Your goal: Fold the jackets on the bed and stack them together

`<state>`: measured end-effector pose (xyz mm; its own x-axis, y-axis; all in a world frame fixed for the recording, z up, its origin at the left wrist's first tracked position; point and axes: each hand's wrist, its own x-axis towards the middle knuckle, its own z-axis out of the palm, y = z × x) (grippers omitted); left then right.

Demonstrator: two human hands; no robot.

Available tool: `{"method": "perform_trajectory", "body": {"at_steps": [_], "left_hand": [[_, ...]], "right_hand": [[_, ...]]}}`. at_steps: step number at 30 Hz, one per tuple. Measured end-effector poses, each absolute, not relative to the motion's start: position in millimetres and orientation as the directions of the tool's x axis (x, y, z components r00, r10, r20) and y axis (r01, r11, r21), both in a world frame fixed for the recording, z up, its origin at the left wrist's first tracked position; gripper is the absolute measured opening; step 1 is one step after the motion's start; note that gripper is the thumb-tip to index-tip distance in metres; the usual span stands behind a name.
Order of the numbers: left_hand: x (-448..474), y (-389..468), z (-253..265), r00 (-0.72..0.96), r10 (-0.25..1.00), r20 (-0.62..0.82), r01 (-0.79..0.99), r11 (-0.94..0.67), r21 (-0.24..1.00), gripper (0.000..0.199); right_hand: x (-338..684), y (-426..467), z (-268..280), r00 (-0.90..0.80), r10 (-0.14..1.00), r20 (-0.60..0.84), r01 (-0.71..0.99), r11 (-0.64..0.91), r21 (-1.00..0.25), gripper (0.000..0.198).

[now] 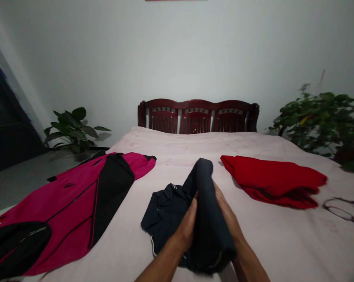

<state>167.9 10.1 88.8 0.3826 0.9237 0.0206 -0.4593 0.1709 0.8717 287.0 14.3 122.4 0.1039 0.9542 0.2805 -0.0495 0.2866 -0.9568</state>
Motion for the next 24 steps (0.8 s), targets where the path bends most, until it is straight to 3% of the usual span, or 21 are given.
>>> {"method": "perform_trajectory", "body": {"at_steps": [3, 5, 8, 10, 12, 15, 18, 21, 24], "left_hand": [[105, 24, 98, 0.464, 0.872, -0.155, -0.556, 0.423, 0.715, 0.078], [55, 34, 98, 0.378, 0.905, -0.198, -0.574, 0.396, 0.717, 0.066], [-5, 42, 93, 0.077, 0.946, -0.315, -0.436, 0.317, 0.843, 0.056], [-22, 41, 89, -0.12, 0.967, -0.223, -0.203, 0.196, 0.959, 0.053], [-19, 37, 85, -0.141, 0.99, -0.01, 0.091, 0.023, 0.996, 0.053], [8, 30, 76, 0.016, 0.985, 0.17, 0.488, -0.156, 0.859, 0.06], [37, 25, 62, 0.112, 0.983, 0.143, 0.772, -0.177, 0.611, 0.06], [51, 24, 53, 0.158, 0.979, 0.13, 0.902, -0.197, 0.385, 0.059], [50, 25, 51, 0.163, 0.976, 0.145, 0.938, -0.199, 0.283, 0.058]], "right_hand": [[251, 12, 117, -0.084, 0.929, 0.361, 0.329, 0.367, -0.87, 0.057], [229, 8, 105, -0.246, 0.898, 0.364, 0.58, 0.437, -0.687, 0.057], [206, 4, 84, -0.44, 0.857, 0.27, 0.732, 0.516, -0.445, 0.053], [198, 6, 75, -0.487, 0.846, 0.219, 0.754, 0.533, -0.384, 0.051], [193, 12, 74, -0.445, 0.867, 0.222, 0.784, 0.497, -0.371, 0.051], [192, 26, 80, -0.33, 0.911, 0.245, 0.83, 0.404, -0.384, 0.056], [195, 40, 81, -0.289, 0.931, 0.223, 0.855, 0.356, -0.377, 0.058], [199, 52, 72, -0.287, 0.945, 0.156, 0.878, 0.325, -0.353, 0.057], [202, 58, 64, -0.255, 0.955, 0.151, 0.872, 0.295, -0.391, 0.057]]}}
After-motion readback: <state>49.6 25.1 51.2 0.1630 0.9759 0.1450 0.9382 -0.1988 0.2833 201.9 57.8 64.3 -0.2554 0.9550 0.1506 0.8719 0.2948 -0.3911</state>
